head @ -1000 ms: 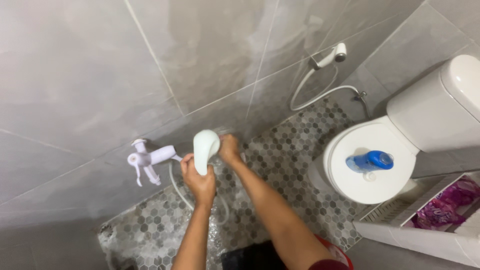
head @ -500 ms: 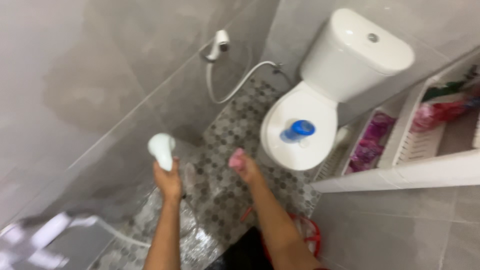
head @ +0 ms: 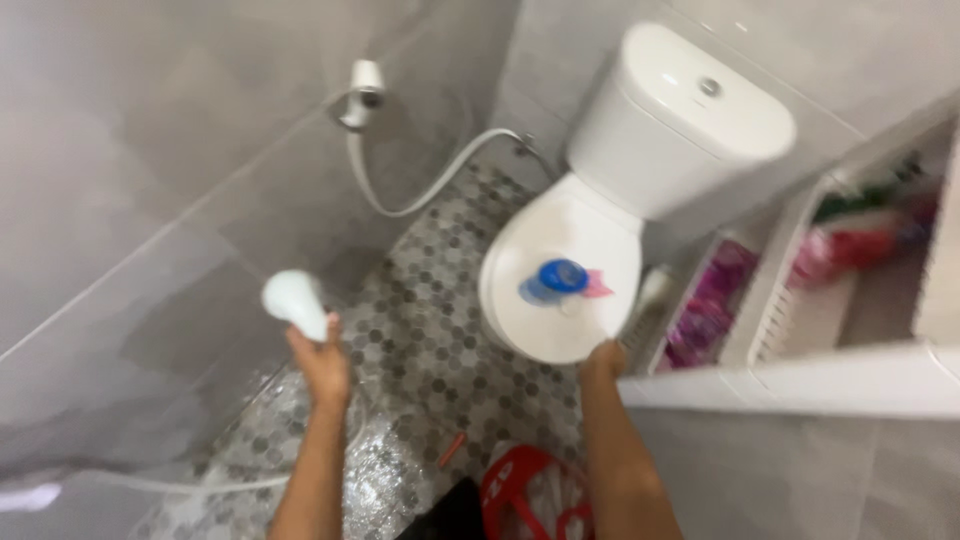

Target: The person cleans a bathroom wall and floor using a handheld shower head and a pink cloth. They scrub the wall tiles and grout lines, rinse the cloth, and wipe the shower head and faucet before rinsing the floor.

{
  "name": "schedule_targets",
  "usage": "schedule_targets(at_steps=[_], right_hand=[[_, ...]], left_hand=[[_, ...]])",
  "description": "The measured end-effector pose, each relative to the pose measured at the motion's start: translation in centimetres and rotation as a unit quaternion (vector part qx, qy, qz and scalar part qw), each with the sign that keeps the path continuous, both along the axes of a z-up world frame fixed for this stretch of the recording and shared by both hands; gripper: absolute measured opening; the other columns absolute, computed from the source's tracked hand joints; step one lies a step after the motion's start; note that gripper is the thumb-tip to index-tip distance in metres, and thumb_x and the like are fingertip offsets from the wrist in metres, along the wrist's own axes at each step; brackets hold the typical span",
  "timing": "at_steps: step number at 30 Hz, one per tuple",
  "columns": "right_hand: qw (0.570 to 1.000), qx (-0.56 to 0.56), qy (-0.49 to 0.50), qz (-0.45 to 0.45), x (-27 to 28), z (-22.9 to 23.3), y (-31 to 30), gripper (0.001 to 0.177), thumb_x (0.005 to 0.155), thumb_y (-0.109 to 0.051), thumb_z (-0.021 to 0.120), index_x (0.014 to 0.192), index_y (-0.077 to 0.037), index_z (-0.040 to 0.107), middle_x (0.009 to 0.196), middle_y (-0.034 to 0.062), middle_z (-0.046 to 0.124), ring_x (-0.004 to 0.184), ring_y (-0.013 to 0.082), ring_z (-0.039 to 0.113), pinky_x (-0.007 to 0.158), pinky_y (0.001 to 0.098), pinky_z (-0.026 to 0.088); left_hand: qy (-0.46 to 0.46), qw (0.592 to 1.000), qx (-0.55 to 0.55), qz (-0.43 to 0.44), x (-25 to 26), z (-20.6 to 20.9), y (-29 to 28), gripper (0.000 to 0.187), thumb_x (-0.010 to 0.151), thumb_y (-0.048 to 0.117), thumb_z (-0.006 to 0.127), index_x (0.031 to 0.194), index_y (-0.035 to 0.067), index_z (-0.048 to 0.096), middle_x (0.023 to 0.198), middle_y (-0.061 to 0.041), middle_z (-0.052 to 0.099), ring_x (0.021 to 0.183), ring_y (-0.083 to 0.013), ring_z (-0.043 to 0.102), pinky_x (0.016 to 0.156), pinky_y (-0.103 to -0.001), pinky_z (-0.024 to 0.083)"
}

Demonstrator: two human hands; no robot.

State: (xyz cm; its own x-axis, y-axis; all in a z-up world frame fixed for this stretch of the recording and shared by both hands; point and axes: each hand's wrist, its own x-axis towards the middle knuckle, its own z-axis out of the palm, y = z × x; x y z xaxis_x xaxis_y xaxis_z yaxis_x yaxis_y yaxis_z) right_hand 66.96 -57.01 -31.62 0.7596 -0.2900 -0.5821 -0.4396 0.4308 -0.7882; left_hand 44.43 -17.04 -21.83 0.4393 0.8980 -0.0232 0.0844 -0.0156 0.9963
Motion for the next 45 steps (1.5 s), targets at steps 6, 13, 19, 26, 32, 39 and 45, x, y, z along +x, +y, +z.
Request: schedule_targets(at_steps=[6, 13, 19, 26, 32, 39, 45], right_hand=[[0.893, -0.01, -0.15, 0.425, -11.2, 2.5, 20.9, 0.034, 0.099, -0.038, 0.06, 0.114, -0.009, 0.07, 0.11, 0.0065, 0.075, 0.103, 0.02, 0.071, 0.095, 0.0374, 0.054], [0.648, -0.188, -0.437, 0.596, -23.9, 16.0, 42.1, 0.051, 0.104, -0.046, 0.046, 0.121, -0.003, 0.067, 0.101, 0.0178, 0.073, 0.088, 0.0258, 0.071, 0.077, 0.0413, 0.052], [0.65, -0.154, -0.388, 0.635, -33.6, 28.6, 47.4, 0.058, 0.107, -0.05, 0.048, 0.081, -0.001, 0.065, 0.058, 0.0086, 0.057, 0.051, 0.0189, 0.055, 0.051, 0.0369, 0.045], [0.583, -0.078, -0.298, 0.752, -40.1, 34.1, 52.4, 0.062, 0.104, -0.053, 0.047, 0.069, -0.004, 0.061, 0.049, 0.0029, 0.051, 0.037, 0.0109, 0.047, 0.036, 0.0281, 0.037], [0.588, -0.056, -0.272, 0.76, -42.7, 35.1, 54.2, 0.063, 0.104, -0.053, 0.047, 0.07, -0.002, 0.058, 0.048, 0.0032, 0.049, 0.036, 0.0119, 0.044, 0.034, 0.0294, 0.034], [0.562, -0.156, -0.35, 0.733, -41.1, 35.4, 55.4, 0.056, 0.102, -0.051, 0.053, 0.074, -0.004, 0.065, 0.051, 0.0018, 0.055, 0.041, 0.0101, 0.051, 0.039, 0.0279, 0.039], [0.516, -0.171, -0.399, 0.739, -39.4, 38.2, 53.3, 0.045, 0.095, -0.045, 0.067, 0.077, -0.004, 0.065, 0.053, 0.001, 0.056, 0.044, 0.011, 0.052, 0.042, 0.0306, 0.04]], left_hand=[[-0.105, 0.99, -0.09, 0.021, -1.5, 1.2, 0.7, 0.043, 0.104, 0.026, 0.059, 0.135, 0.003, 0.042, 0.121, -0.009, 0.061, 0.107, -0.0184, 0.058, 0.098, -0.035, 0.045], [-0.107, 0.989, -0.076, 0.066, -9.0, 11.2, 5.1, 0.036, 0.105, 0.031, 0.054, 0.125, 0.002, 0.048, 0.104, -0.015, 0.063, 0.094, -0.0232, 0.06, 0.085, -0.042, 0.05], [0.088, 0.953, 0.259, 0.128, -23.2, 17.7, 11.7, 0.032, 0.11, 0.028, 0.046, 0.109, 0.004, 0.067, 0.107, -0.016, 0.069, 0.1, -0.0294, 0.063, 0.091, -0.046, 0.046], [-0.033, 0.955, 0.098, 0.277, -34.8, 13.6, 21.3, 0.031, 0.107, 0.027, 0.05, 0.111, 0.004, 0.071, 0.1, -0.01, 0.075, 0.093, -0.0193, 0.069, 0.086, -0.033, 0.053], [-0.084, 0.987, 0.014, 0.139, -32.0, 9.2, 25.0, 0.026, 0.102, 0.02, 0.057, 0.117, 0.003, 0.07, 0.102, -0.009, 0.077, 0.091, -0.0188, 0.069, 0.082, -0.033, 0.054], [0.009, 0.989, 0.126, 0.077, -29.9, 9.3, 26.1, 0.024, 0.094, 0.014, 0.062, 0.111, 0.005, 0.076, 0.101, -0.016, 0.077, 0.093, -0.029, 0.074, 0.08, -0.04, 0.055], [0.088, 0.983, 0.118, 0.108, -30.8, 11.2, 24.5, 0.023, 0.097, 0.021, 0.062, 0.109, 0.004, 0.073, 0.097, -0.02, 0.075, 0.092, -0.0352, 0.074, 0.081, -0.043, 0.056]])
